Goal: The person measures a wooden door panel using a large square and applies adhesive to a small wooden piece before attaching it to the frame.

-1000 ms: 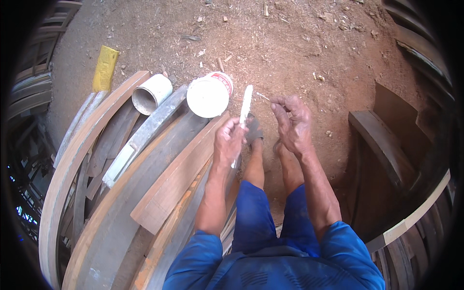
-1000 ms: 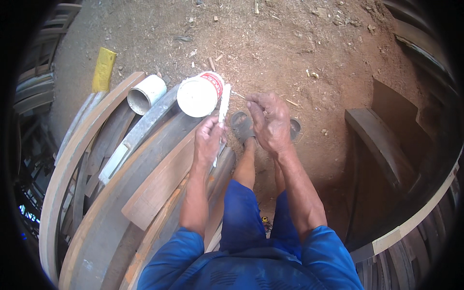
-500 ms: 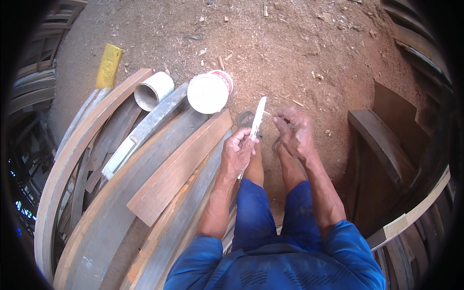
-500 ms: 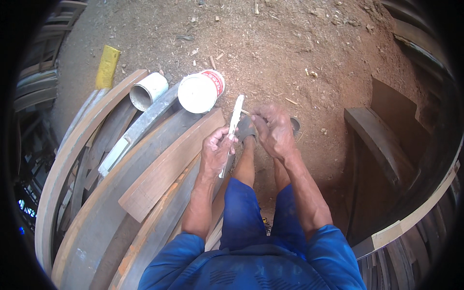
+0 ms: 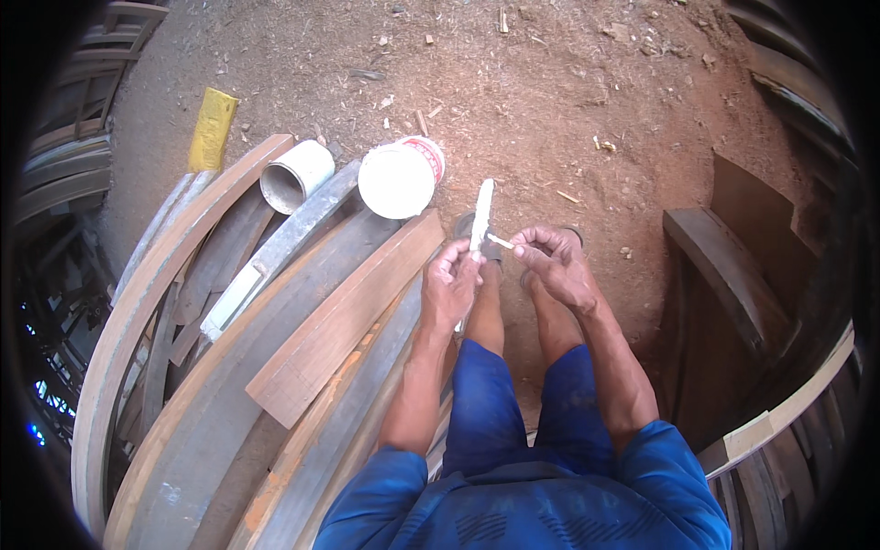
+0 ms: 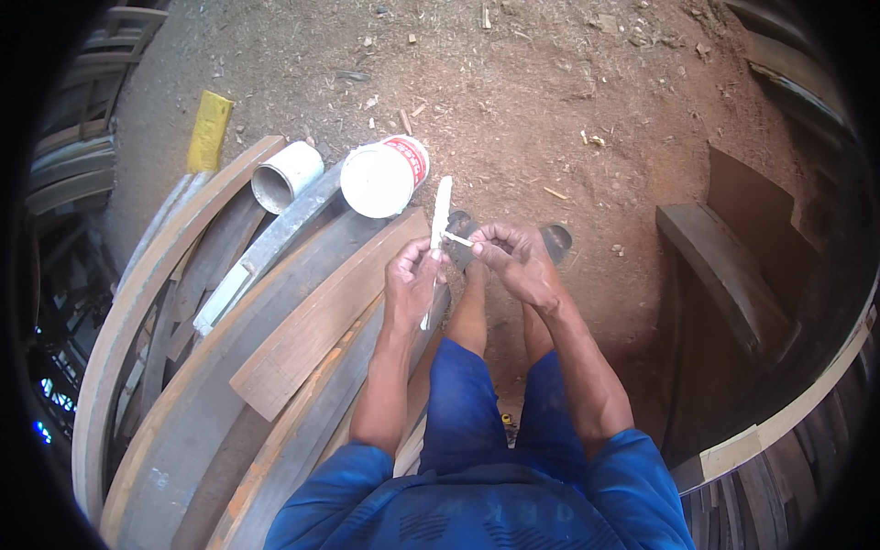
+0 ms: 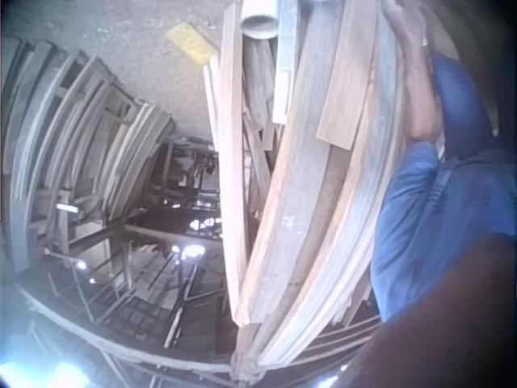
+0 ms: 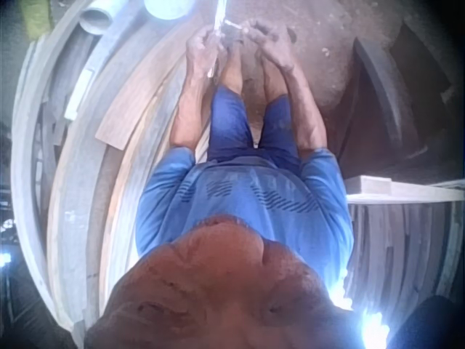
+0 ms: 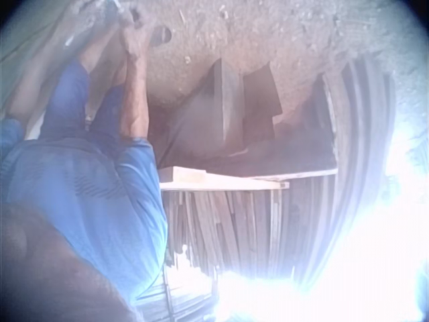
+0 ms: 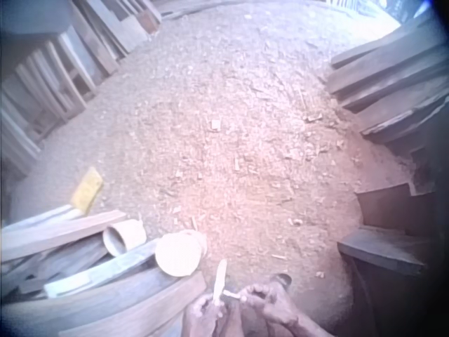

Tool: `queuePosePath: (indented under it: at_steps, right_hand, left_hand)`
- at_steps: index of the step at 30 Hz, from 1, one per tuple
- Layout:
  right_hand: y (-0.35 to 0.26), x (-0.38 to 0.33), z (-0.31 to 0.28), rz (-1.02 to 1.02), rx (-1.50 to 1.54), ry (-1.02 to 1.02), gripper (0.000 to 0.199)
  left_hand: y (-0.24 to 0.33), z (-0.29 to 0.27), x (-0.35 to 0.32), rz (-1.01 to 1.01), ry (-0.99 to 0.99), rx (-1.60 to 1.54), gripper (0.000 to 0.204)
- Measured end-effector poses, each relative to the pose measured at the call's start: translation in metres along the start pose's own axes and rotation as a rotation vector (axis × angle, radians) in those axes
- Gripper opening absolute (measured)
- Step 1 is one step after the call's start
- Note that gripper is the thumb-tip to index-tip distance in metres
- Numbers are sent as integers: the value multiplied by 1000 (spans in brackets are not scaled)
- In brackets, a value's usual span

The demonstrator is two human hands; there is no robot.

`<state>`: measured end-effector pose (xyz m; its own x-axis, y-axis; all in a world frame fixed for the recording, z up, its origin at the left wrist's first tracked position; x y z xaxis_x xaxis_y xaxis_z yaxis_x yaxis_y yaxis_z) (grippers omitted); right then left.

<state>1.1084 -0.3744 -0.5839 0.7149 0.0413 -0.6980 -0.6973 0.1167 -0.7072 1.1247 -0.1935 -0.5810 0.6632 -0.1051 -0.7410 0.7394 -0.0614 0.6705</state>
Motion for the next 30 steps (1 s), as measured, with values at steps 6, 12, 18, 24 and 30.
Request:
queuePosePath:
  at_steps: [6,12,18,24,30]
  right_hand:
    - [22,-6,-11,95,113,45,6]
    - [50,-13,-26,134,99,128,5]
    - [62,-10,-28,112,-13,212,9]
    - [11,9,-19,-3,-207,338,15]
    - [-35,13,-21,-238,-433,431,14]
  left_hand:
    - [-40,-75,64,12,277,330,27]
    - [-53,-157,143,265,459,819,28]
    - [-39,-159,178,152,320,829,32]
    - [-29,-80,128,-86,-29,231,25]
    - [-2,-12,36,-151,-125,110,23]
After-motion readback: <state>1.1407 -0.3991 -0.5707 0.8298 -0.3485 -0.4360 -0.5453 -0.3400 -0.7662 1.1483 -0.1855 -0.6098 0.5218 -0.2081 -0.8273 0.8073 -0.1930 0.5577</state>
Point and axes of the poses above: each hand's wrist, its own x-axis towards the middle knuckle, its own z-axis out of the palm, y = z × x, the point moved 8 cm from there along x, towards the middle knuckle, and after that the axes turned 10 degrees about -x, right-handed, at the moved point
